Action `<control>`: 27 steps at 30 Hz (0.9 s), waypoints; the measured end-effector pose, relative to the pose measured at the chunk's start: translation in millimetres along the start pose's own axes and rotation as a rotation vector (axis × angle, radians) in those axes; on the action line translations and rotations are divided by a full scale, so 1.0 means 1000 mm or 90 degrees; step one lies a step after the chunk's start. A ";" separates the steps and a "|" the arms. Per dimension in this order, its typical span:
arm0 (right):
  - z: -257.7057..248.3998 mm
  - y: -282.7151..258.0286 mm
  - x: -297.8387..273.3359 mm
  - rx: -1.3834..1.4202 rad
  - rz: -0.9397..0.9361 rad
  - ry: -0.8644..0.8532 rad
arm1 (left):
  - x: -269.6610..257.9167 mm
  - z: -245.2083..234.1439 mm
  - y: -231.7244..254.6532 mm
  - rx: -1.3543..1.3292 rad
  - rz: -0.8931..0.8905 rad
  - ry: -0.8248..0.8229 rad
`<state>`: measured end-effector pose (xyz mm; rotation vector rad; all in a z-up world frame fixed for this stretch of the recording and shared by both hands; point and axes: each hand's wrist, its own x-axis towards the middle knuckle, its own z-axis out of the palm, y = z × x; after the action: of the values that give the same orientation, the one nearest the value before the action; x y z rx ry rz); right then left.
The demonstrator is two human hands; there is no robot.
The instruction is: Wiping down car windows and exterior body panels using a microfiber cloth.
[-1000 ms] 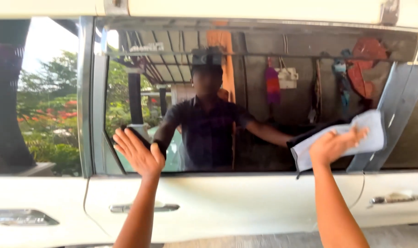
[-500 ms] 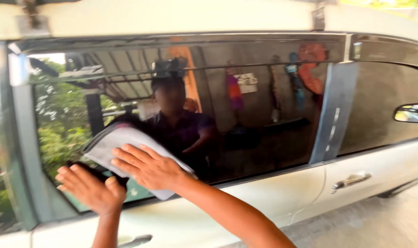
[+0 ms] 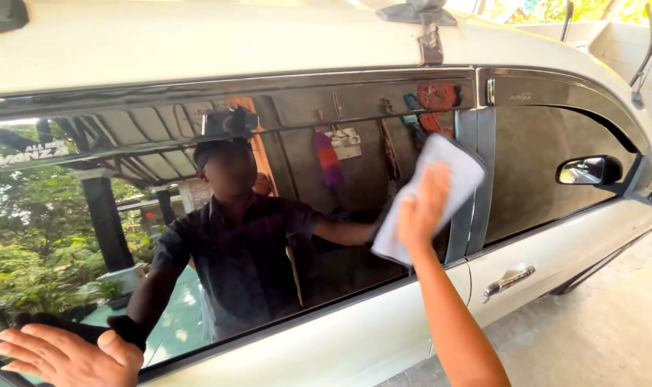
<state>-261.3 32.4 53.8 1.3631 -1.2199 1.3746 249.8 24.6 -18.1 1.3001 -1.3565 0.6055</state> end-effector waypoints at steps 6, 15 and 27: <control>0.029 0.027 -0.122 -0.107 0.513 0.099 | -0.002 0.006 0.001 -0.012 0.026 0.033; 0.063 -0.265 -0.062 0.151 0.044 -0.203 | -0.012 0.016 -0.015 -0.032 0.004 0.019; 0.018 -0.084 0.062 0.095 -0.157 -0.191 | -0.016 0.026 -0.020 -0.024 -0.007 0.045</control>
<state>-179.8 25.8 121.8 1.8104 -1.1085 1.1330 255.8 1.1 -45.4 1.2432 -1.2972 0.6098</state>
